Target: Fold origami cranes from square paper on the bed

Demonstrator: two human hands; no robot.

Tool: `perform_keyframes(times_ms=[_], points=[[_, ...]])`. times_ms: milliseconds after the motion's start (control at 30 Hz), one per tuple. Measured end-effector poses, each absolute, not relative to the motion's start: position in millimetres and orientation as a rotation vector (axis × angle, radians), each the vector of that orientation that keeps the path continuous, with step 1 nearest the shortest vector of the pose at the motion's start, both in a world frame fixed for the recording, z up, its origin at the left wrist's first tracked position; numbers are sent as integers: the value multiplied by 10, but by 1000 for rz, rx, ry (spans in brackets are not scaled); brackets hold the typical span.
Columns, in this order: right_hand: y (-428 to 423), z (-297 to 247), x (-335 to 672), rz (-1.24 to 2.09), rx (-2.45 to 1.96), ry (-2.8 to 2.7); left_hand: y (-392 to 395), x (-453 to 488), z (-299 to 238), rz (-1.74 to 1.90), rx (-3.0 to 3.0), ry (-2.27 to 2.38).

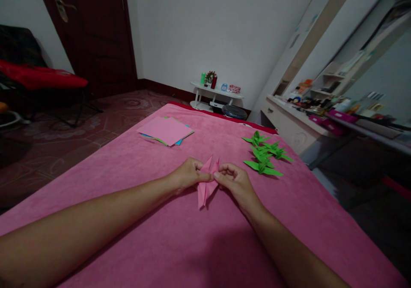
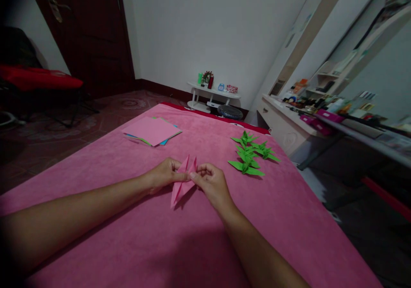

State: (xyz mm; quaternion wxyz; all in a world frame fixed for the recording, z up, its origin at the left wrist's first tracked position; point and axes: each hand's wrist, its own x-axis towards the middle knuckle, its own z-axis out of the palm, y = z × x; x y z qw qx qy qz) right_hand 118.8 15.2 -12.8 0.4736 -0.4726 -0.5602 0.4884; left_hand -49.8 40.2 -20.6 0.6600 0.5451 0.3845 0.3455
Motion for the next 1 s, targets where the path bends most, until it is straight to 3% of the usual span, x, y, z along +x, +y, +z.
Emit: perform_keyframes(times_ms=[567,1000], points=[[147,-138,1193,1247,-1102,-1374,413,-515,-247,686,1570,779],[180,-26,1294,1467,-980,-1258,427,-598,-95,528,1275,741]])
